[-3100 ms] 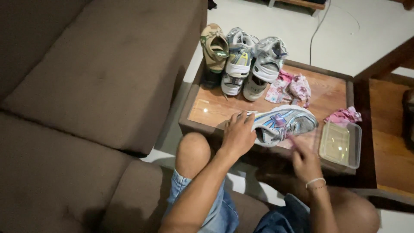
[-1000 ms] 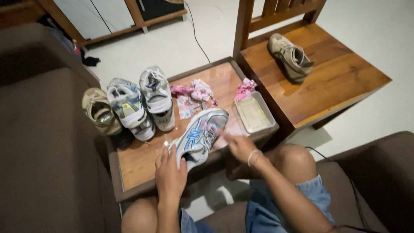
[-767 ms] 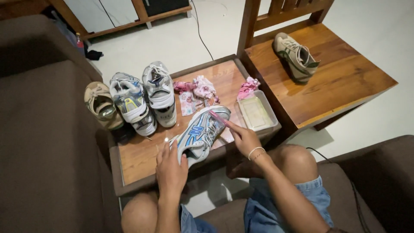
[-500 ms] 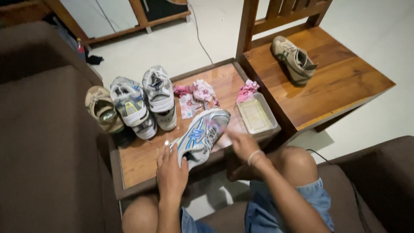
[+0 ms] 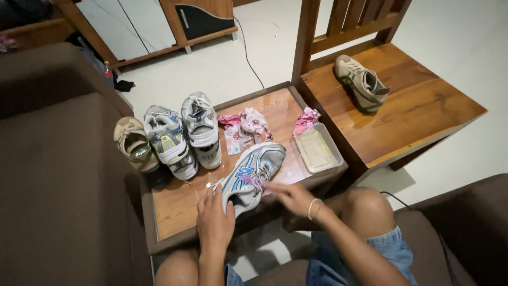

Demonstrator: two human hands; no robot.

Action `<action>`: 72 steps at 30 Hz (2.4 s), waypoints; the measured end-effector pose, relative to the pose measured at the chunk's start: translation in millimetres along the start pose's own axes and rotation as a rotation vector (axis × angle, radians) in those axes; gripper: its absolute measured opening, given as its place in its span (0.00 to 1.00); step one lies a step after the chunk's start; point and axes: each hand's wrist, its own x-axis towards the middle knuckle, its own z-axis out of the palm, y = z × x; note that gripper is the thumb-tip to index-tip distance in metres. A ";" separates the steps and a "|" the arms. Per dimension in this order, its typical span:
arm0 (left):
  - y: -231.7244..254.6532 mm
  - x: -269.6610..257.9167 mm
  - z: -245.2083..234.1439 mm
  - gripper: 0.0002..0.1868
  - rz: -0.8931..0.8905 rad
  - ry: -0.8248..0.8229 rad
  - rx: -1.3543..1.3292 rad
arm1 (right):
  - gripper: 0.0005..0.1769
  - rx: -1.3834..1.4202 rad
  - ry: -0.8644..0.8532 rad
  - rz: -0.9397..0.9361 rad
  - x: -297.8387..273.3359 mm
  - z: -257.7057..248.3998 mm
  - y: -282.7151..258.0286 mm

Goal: The person scrubs a white and blue sneaker with a pink toothbrush, repeatedly dipping the brush into a small container of liquid on a wooden table. The person holds the shoe with one hand and scrubs the upper and side panels with the other hand, rotating the shoe to access different areas.

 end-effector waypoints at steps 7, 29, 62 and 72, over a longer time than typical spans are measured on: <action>5.0 -0.2 -2.1 0.32 -0.033 -0.030 0.017 | 0.28 -0.221 0.405 0.246 11.4 -18.1 8.6; 13.1 3.3 -8.0 0.32 -0.031 0.013 0.091 | 0.22 -0.108 0.170 0.162 12.2 -10.1 -27.1; 13.4 -1.7 -11.0 0.34 -0.046 -0.039 0.058 | 0.22 -0.084 0.146 0.147 -4.2 -23.2 8.0; 21.1 -2.0 -21.5 0.33 -0.091 -0.097 0.029 | 0.22 -0.260 0.295 0.169 3.3 -19.0 34.9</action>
